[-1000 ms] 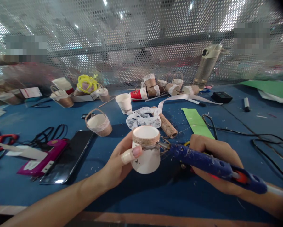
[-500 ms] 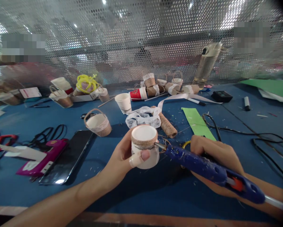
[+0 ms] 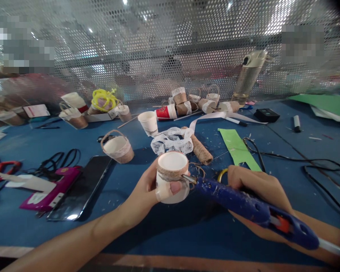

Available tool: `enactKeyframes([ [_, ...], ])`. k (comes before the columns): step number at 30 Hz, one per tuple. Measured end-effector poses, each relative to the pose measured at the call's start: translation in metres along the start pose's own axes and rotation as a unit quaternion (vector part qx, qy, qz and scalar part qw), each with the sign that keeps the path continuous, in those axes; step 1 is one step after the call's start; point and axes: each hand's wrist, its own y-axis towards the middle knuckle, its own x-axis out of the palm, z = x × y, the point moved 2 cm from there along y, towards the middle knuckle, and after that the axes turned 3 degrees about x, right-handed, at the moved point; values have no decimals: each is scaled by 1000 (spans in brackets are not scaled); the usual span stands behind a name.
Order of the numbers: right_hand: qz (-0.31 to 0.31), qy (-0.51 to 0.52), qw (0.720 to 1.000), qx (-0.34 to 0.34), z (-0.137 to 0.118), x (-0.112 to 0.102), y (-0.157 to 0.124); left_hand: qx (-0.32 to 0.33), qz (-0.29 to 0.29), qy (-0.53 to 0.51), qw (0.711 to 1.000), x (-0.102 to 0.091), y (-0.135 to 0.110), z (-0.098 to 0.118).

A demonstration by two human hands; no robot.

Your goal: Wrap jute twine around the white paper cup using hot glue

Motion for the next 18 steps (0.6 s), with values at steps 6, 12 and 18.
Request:
enactKeyframes([
  [6, -9, -24, 999, 31, 5, -2, -2, 2, -27, -22, 999, -8, 1, -5],
  [12, 2, -24, 999, 33, 11, 0, -3, -31, -24, -55, 998, -5, 2, -2],
  [18, 15, 1, 1000, 10, 6, 3, -2, -55, -7, -81, 995, 2, 2, 0],
])
